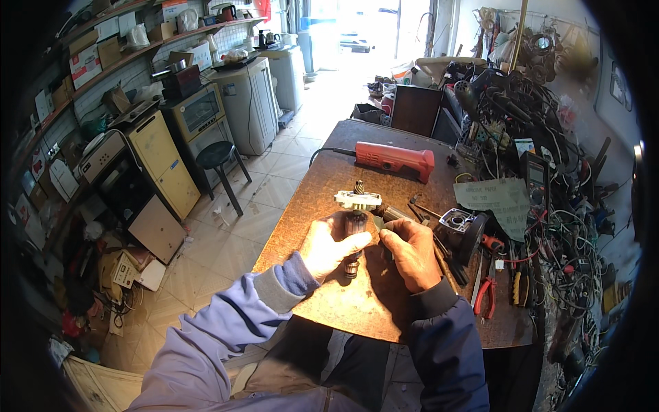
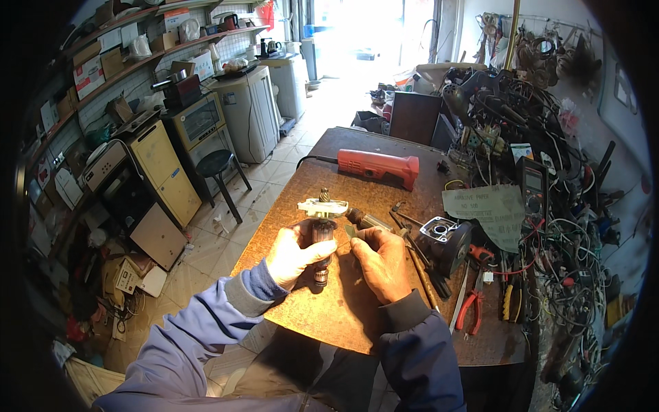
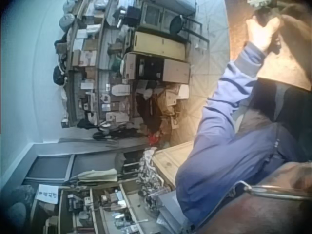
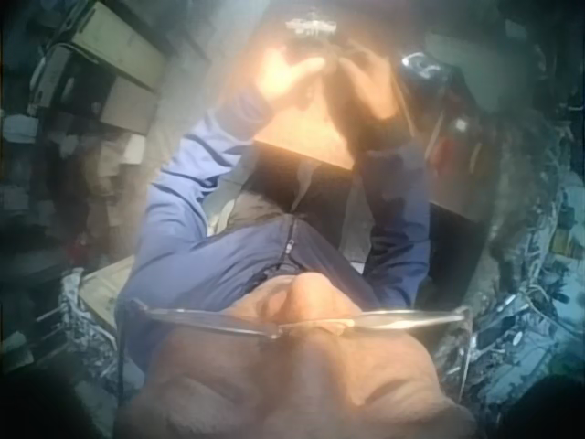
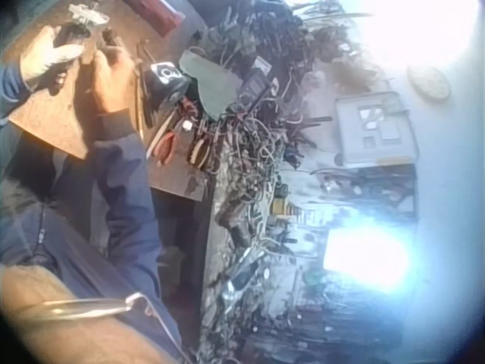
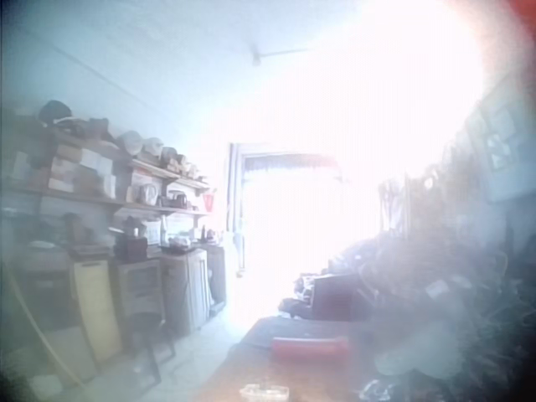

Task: The person sits on the floor and uses a small metal file to smooth the surface of a cylindrical motor component. They rotate the part repeatedly to file different sections, then place the component on the workbench and continue filing while holding it steady.

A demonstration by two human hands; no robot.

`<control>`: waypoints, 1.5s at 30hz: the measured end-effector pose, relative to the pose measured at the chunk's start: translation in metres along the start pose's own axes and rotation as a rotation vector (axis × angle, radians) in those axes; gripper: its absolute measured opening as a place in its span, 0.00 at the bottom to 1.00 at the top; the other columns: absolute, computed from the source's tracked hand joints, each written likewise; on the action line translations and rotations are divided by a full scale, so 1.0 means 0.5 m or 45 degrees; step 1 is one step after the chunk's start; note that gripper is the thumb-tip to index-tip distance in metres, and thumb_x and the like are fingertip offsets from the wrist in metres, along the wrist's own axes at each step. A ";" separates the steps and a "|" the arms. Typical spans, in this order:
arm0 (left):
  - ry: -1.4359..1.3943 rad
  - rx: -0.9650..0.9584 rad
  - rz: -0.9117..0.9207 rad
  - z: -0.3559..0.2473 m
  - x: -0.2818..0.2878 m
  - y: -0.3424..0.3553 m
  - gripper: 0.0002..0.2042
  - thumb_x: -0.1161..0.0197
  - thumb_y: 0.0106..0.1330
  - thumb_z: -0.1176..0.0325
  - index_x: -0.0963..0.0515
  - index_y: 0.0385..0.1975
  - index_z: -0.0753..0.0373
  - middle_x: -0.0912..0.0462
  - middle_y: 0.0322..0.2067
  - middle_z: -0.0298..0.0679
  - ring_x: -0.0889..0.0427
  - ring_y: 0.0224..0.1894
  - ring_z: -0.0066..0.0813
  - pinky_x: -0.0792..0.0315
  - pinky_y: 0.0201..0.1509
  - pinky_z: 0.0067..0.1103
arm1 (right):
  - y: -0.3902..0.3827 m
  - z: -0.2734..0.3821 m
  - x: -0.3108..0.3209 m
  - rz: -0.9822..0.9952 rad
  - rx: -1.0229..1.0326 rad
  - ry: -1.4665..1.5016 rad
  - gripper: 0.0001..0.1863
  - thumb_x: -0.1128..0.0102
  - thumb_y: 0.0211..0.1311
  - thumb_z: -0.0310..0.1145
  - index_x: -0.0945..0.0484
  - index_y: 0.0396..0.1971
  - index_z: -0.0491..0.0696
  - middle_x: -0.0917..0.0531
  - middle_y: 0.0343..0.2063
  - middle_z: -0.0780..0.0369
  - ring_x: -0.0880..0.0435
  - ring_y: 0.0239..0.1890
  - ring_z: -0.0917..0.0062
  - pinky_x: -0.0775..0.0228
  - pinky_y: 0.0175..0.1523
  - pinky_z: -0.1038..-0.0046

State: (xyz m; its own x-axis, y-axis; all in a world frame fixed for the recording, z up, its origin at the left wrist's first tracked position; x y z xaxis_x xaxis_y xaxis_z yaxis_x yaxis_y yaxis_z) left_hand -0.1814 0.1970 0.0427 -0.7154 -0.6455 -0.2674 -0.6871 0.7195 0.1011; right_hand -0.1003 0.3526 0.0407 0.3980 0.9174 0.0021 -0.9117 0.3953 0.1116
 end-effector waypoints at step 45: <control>-0.512 -0.192 -0.159 -0.025 0.029 0.004 0.14 0.45 0.69 0.74 0.30 0.54 0.61 0.23 0.51 0.41 0.21 0.53 0.32 0.24 0.58 0.29 | -0.022 0.027 -0.017 -0.146 0.234 0.476 0.05 0.36 0.59 0.21 0.20 0.34 0.39 0.18 0.28 0.64 0.20 0.27 0.82 0.26 0.36 0.80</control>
State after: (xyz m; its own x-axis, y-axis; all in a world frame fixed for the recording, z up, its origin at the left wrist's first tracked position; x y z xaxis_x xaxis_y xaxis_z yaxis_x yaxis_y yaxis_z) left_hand -0.1948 0.1860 0.0510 -0.5400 -0.5525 -0.6350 -0.7972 0.5777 0.1753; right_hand -0.0924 0.3399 0.0528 0.4009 0.8350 -0.3769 -0.8170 0.5120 0.2653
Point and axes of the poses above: each hand's wrist, its own y-axis towards the middle knuckle, its own x-axis out of the back of the hand, z = x × y, the point moved 3 cm from there along y, towards the middle knuckle
